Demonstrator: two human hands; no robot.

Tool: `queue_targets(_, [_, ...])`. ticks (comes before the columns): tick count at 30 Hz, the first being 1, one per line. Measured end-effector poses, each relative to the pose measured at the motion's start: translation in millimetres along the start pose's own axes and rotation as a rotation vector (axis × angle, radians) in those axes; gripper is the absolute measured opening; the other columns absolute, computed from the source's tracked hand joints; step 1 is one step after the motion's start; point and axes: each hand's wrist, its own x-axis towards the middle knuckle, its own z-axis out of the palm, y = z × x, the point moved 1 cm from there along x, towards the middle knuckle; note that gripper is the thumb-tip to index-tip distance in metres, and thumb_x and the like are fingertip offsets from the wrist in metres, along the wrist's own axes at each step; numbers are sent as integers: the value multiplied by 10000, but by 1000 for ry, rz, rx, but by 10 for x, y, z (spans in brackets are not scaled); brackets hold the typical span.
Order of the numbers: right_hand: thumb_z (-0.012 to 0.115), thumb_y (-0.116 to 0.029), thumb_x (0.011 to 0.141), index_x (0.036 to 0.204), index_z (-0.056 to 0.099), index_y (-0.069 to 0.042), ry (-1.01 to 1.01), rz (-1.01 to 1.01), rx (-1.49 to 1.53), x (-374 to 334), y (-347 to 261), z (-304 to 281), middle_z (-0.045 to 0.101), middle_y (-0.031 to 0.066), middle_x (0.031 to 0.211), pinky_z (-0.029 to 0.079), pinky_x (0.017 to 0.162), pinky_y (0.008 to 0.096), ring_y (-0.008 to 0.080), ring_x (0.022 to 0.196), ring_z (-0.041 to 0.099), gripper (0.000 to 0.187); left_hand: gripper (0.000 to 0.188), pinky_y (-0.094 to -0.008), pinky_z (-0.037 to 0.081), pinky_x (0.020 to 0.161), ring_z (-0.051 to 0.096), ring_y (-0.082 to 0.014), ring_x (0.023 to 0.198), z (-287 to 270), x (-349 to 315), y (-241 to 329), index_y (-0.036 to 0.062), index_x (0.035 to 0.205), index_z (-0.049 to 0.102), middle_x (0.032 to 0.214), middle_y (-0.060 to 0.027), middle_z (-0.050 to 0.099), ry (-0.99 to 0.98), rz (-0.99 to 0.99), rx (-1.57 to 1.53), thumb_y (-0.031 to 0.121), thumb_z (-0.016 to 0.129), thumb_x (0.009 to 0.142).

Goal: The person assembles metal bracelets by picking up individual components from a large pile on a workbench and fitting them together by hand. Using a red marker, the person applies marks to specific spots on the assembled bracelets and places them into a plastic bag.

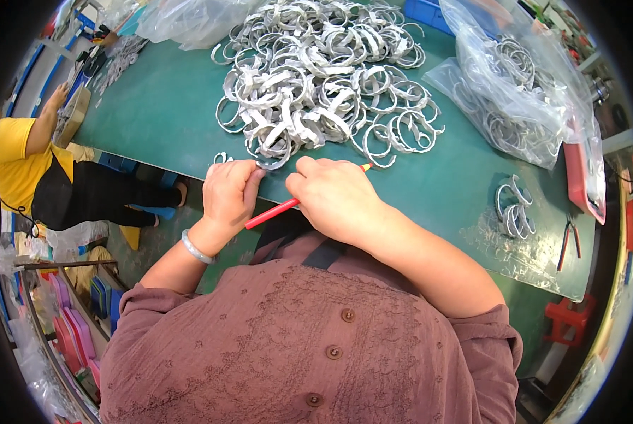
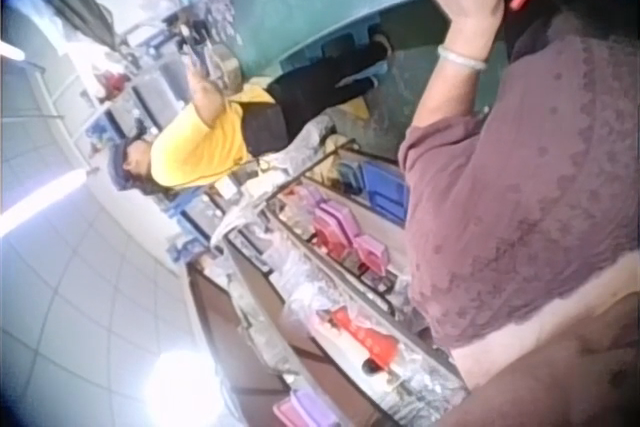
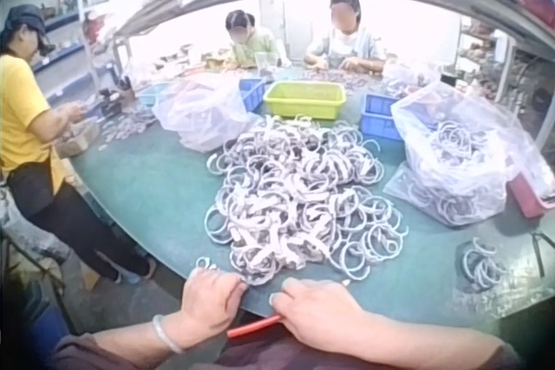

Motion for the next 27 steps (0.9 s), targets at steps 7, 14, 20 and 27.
queue_targets(7, [599, -99, 651, 761, 531, -67, 79, -59, 63, 11, -58, -28, 494, 65, 744, 447, 580, 360, 243, 709, 547, 133, 53, -297, 438, 598, 549, -183, 645, -121, -102, 61, 22, 771, 517, 795, -84, 557, -163, -413, -538, 60, 531, 805])
queue_targets(14, [570, -119, 668, 750, 529, -58, 195, -222, 92, 77, -242, -23, 497, 56, 709, 454, 557, 344, 223, 672, 555, 110, 151, -305, 493, 760, 583, -160, 808, -119, -193, 135, -8, 965, 522, 911, -84, 573, -270, -972, -1744, 12, 435, 843])
queue_targets(20, [547, -143, 667, 761, 538, -61, 215, -279, 3, 77, -257, 49, 520, 48, 730, 454, 558, 326, 201, 673, 561, 125, 269, -364, 459, 827, 559, -200, 939, -135, -129, 208, -14, 1080, 497, 1032, -112, 551, -381, -1056, -1992, 72, 369, 860])
queue_targets(27, [545, -142, 662, 777, 537, -63, 228, -244, -42, 60, -262, -44, 505, 46, 733, 450, 556, 326, 202, 669, 554, 139, 190, -234, 443, 588, 531, -105, 659, -176, -120, 59, 23, 962, 564, 775, -33, 575, -316, -1008, -1659, 169, 493, 863])
